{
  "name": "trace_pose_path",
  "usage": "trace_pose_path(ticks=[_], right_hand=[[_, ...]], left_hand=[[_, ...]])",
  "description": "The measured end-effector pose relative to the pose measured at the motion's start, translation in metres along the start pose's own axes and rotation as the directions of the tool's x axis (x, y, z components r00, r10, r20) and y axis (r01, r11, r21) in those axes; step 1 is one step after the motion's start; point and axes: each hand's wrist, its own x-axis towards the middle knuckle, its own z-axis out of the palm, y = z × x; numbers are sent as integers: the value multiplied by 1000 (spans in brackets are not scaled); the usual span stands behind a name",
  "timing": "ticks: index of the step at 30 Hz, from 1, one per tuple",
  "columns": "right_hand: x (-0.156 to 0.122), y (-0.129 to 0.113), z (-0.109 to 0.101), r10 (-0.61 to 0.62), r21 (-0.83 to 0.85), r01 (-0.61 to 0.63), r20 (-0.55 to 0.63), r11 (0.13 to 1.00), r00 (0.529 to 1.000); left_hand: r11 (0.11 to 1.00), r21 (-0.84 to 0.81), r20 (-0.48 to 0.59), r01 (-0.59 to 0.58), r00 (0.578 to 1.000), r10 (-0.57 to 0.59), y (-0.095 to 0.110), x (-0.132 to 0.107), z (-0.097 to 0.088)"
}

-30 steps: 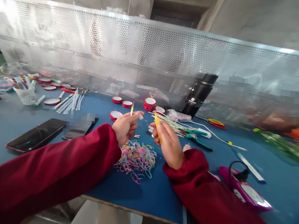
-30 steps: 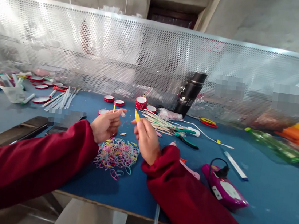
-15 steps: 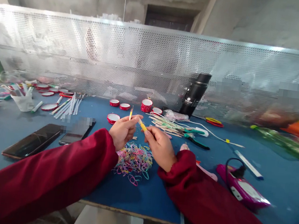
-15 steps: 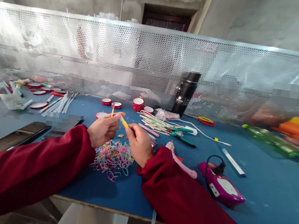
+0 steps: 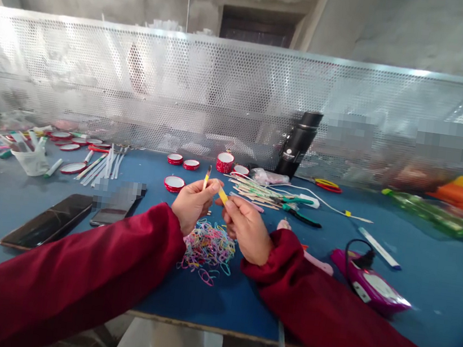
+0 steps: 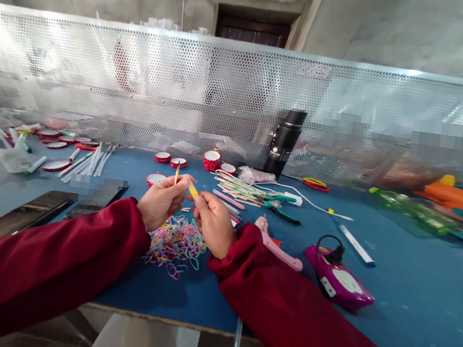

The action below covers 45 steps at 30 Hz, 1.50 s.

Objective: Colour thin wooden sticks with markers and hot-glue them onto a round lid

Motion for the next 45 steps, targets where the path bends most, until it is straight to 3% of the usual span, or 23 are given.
trace_pose_path(ticks=[2,5,8,10,12,14,16,19,22,28,38,45], right_hand=[[10,-7,-13,-31,-93,34,38,995,999],[28,-19,-49,-205,-367,187,-10,911,979],[34,-24,-85,-227,-750,102,-66,654,972],[31,-19,-98,-169,-879,27,-61,476,984],[25,-10,-100,-75,-917,19,-12,398,997],[22,0,-96,-8,-908,52,54,417,999],[20,5,-91,2,-889,39,45,455,999],[22,2,-91,-45,-894,-54,-83,446,996],[23,-3,-99,-89,-920,-114,-158,375,983],[22,4,-106,-62,-954,-110,-132,278,989],[18,4,-95,-27,-957,-60,-71,285,997],[18,14,-88,86,-978,-59,-42,202,995]], left_hand=[[1000,13,-13,-6,1000,6,3,-1,0],[998,6,-44,63,997,-63,8,-4,0],[984,-65,-71,166,983,-170,11,-6,1],[974,-96,-71,205,975,-213,11,-6,2],[971,-94,-69,222,971,-228,11,-6,2],[970,-81,-60,229,970,-234,10,-6,1],[970,-69,-41,233,971,-236,9,-5,1],[972,-54,-11,229,973,-230,9,-6,1],[971,-45,-10,234,972,-235,8,-6,1],[959,-43,-18,282,959,-282,7,-7,0],[963,17,-84,269,960,-267,6,-7,0],[963,-14,-60,267,962,-268,7,-7,0]])
